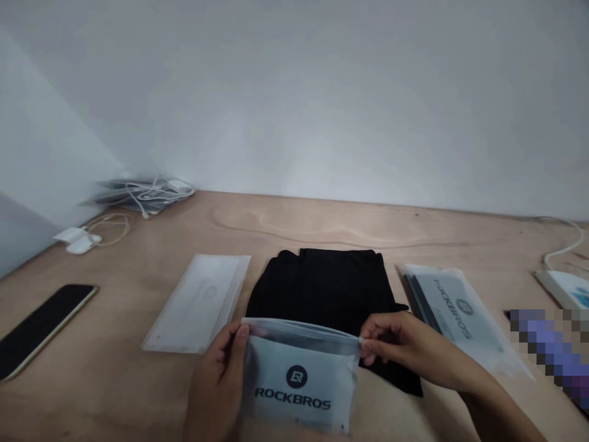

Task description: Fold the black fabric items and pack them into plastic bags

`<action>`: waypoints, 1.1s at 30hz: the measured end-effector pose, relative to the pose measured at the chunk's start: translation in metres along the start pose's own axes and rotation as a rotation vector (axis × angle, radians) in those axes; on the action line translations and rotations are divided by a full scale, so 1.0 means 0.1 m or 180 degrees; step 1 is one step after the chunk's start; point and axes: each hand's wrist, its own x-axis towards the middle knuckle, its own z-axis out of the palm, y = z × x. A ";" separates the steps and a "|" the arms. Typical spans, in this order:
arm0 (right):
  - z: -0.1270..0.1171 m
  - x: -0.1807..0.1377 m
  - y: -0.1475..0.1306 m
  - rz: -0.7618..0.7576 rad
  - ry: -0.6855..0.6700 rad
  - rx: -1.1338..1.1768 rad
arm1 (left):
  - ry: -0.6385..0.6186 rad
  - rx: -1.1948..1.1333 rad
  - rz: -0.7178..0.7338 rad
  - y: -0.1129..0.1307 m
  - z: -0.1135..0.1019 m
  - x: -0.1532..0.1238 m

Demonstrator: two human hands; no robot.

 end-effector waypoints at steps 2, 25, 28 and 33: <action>0.00 0.02 0.02 -0.0103 0.0061 0.0019 | -0.0015 0.0009 0.0055 0.02 -0.01 0.01; 0.12 0.18 -0.01 -0.0236 0.0382 0.0537 | -0.0128 0.0122 0.0373 0.12 0.19 0.03; 0.17 0.15 0.21 0.0003 0.0566 0.0548 | 0.0172 0.0460 0.0807 0.08 0.24 0.06; 0.37 0.17 0.20 -0.0311 0.0641 0.0694 | -0.0254 0.0795 0.2728 0.48 0.46 0.03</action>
